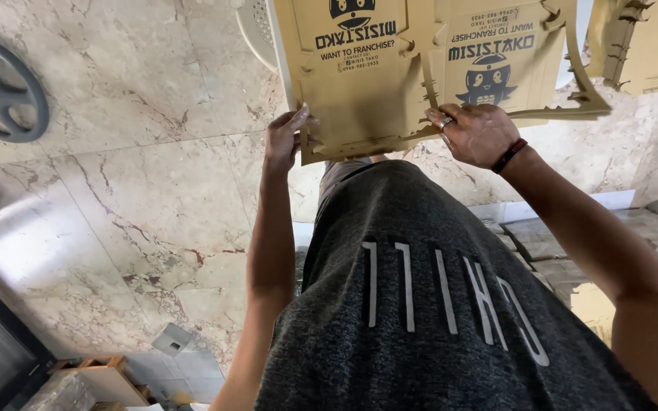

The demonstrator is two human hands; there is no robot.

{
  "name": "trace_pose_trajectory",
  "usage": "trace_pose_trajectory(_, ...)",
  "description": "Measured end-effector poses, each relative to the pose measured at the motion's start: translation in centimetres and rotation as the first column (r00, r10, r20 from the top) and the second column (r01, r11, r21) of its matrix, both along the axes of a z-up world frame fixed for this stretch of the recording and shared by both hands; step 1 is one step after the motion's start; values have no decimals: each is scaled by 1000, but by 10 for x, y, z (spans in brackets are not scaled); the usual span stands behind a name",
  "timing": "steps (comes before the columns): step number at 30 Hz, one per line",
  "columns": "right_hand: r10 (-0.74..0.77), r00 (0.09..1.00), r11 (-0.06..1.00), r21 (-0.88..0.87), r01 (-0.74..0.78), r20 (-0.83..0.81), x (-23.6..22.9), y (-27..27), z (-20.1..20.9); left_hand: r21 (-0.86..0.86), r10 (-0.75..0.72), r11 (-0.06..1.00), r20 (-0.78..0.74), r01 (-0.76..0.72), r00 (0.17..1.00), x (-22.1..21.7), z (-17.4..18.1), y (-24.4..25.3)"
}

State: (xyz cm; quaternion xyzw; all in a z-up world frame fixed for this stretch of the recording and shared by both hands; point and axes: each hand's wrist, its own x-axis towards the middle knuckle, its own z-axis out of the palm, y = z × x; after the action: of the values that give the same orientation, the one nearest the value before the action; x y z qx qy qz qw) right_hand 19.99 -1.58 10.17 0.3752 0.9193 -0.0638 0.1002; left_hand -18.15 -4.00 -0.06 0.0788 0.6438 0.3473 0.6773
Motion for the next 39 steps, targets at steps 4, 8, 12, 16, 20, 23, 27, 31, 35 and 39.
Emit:
trace_pose_trajectory(4,-13,999,1000,3,13,-45,-2,-4,-8,218,83,975,-157,-47,984,2,23,4)
trace_pose_trajectory(8,13,991,999,39,-7,-136,0,-2,-23,122,-14,992,-138,31,990,7,56,13)
trace_pose_trajectory(12,-10,988,999,29,15,-154,3,-10,-23,34,-77,996,-138,83,987,2,58,8)
trace_pose_trajectory(16,15,981,998,59,-4,-192,5,-7,-33,-26,-130,991,-66,128,989,-7,43,15)
trace_pose_trajectory(20,29,981,998,54,-19,-194,4,-8,-6,-2,-213,977,-49,213,976,-21,14,23)
trace_pose_trajectory(23,7,988,999,48,0,-152,3,-9,-19,5,-189,981,-194,193,963,-16,13,52)
trace_pose_trajectory(27,66,986,997,45,-59,-152,9,-3,-34,-132,-229,971,-289,199,929,3,46,94)
trace_pose_trajectory(31,52,994,999,8,-51,-91,9,-3,-27,-255,-544,828,-580,499,606,8,48,102)
trace_pose_trajectory(35,66,966,993,109,-40,-251,3,2,-9,-353,-686,610,-683,709,250,10,29,103)
trace_pose_trajectory(39,75,981,997,43,-69,-180,9,-2,-17,-435,-725,471,-687,767,56,13,6,111)
